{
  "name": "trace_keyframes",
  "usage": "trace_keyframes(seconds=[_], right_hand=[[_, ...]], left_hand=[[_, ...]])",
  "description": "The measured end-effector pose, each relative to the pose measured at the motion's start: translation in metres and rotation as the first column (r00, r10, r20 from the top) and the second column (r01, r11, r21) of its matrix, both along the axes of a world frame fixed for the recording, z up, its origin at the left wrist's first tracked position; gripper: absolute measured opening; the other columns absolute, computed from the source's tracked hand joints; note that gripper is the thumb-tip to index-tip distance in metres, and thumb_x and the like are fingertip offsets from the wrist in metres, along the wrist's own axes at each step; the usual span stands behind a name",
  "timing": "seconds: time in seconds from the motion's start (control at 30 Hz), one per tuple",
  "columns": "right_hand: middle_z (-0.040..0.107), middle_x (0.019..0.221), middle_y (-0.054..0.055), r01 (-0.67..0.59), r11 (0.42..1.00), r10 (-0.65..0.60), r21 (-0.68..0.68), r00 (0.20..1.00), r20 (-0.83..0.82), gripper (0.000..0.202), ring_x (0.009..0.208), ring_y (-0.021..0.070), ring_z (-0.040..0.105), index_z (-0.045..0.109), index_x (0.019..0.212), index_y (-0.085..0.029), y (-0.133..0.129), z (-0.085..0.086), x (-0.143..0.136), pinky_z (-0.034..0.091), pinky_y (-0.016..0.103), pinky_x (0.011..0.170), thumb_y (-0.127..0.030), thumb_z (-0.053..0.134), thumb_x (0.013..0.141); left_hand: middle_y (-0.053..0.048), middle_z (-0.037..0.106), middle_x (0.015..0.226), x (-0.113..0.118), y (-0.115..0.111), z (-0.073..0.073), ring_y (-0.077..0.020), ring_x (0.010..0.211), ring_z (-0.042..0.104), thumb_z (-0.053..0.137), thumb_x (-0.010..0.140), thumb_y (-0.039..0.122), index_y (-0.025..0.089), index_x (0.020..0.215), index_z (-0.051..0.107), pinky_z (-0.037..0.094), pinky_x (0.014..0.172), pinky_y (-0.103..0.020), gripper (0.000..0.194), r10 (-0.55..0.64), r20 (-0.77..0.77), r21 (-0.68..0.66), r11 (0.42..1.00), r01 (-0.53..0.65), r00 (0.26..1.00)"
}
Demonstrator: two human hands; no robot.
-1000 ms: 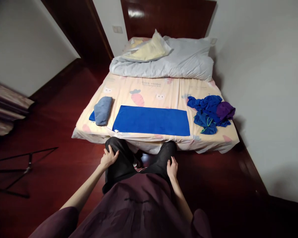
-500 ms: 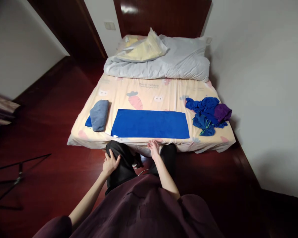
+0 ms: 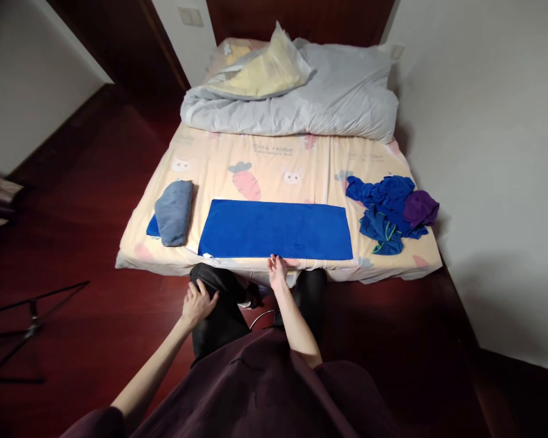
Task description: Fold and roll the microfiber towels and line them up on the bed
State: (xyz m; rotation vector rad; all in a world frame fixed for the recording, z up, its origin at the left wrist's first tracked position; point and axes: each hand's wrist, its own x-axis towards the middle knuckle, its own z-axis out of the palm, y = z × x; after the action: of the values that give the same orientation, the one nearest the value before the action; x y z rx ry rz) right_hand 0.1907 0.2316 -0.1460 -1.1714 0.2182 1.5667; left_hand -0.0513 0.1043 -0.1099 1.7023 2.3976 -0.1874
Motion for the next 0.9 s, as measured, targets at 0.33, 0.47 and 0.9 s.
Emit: trace_keyframes(seconds=[0.33,0.47,0.9], right_hand=[[0.076,0.125,0.005,-0.046,0.999,0.047,-0.022,0.997,0.054,0.005,0.113,0.0163,0.072,0.067,0.094,-0.026,0.002,-0.019,0.005,0.066,0.028,0.087,-0.024,0.069,0.091],[0.073,0.133,0.006,-0.129,0.990,0.134,-0.053,0.983,0.126,0.005,0.129,0.0198,0.066,0.067,0.094,-0.027,0.004,-0.027,0.010,0.064,0.034,0.097,-0.032,0.066,0.091],[0.064,0.149,-0.004,-0.129,0.982,0.132,-0.135,0.991,0.011,0.017,0.104,0.0107,0.071,0.071,0.102,-0.030,0.005,-0.025,0.013,0.064,0.019,0.079,-0.025,0.056,0.097]], left_hand=[[-0.015,0.047,0.163,0.102,0.240,0.036,-0.0302,0.152,0.039,0.044,0.102,0.028,0.016,0.146,0.059,0.038,0.122,-0.047,0.048,-0.634,0.283,0.148,0.770,0.621,0.719],[-0.015,0.046,0.163,0.149,0.345,0.025,-0.0298,0.144,0.047,0.050,0.096,0.017,0.016,0.140,0.063,0.041,0.119,-0.045,0.047,-0.617,0.340,0.027,0.761,0.648,0.710],[-0.018,0.056,0.139,0.182,0.439,-0.005,-0.0295,0.126,0.061,0.048,0.099,0.016,0.017,0.138,0.062,0.050,0.104,-0.041,0.042,-0.356,0.405,-0.011,0.919,0.394,0.842]])
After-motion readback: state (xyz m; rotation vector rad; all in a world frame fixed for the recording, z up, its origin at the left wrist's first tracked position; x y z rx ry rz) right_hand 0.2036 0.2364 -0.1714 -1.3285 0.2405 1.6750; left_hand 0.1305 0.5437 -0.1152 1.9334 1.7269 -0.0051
